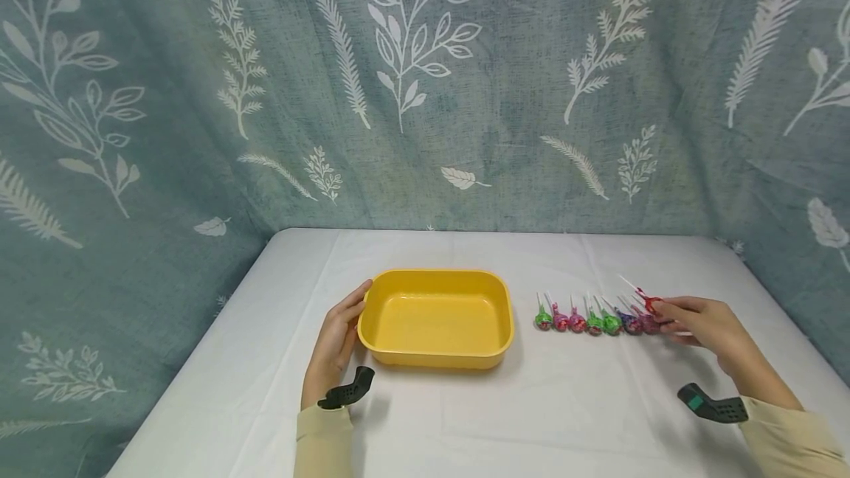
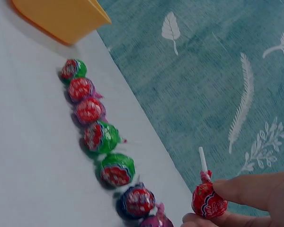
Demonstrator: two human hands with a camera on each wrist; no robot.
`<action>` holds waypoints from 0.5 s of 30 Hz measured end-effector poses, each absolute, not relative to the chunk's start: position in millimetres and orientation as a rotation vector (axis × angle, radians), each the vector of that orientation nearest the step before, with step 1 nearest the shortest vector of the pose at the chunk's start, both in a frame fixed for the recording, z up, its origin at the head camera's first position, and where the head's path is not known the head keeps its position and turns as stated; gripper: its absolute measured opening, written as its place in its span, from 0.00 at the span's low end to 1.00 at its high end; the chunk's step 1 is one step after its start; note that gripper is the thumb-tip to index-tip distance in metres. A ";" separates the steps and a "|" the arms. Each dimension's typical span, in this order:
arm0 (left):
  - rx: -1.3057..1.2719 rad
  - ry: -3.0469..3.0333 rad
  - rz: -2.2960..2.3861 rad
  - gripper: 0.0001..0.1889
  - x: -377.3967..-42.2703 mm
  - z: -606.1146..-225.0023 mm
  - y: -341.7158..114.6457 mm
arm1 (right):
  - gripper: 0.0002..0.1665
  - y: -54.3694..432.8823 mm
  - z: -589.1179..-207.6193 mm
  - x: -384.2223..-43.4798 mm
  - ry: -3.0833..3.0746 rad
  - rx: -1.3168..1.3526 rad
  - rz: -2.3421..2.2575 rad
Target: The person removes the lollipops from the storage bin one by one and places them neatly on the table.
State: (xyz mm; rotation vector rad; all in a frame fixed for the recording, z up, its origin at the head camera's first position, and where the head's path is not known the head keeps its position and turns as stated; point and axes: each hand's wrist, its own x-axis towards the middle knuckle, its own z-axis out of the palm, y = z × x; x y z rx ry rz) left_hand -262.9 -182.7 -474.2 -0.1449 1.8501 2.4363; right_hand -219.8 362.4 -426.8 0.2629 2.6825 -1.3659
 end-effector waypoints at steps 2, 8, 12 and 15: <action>-0.140 1.851 2.436 0.21 -262.9 -474.9 -182.9 | 0.43 369.7 -429.4 -220.3 2.692 0.325 -1.365; -0.138 1.829 2.442 0.20 -262.2 -476.8 -183.1 | 0.46 393.2 -437.5 -221.7 2.685 0.420 -1.379; -0.113 1.848 2.433 0.20 -260.7 -476.8 -182.7 | 0.46 403.2 -442.4 -222.3 2.693 0.505 -1.376; -0.100 1.851 2.432 0.20 -259.2 -476.1 -182.6 | 0.44 405.5 -447.4 -222.4 2.706 0.574 -1.343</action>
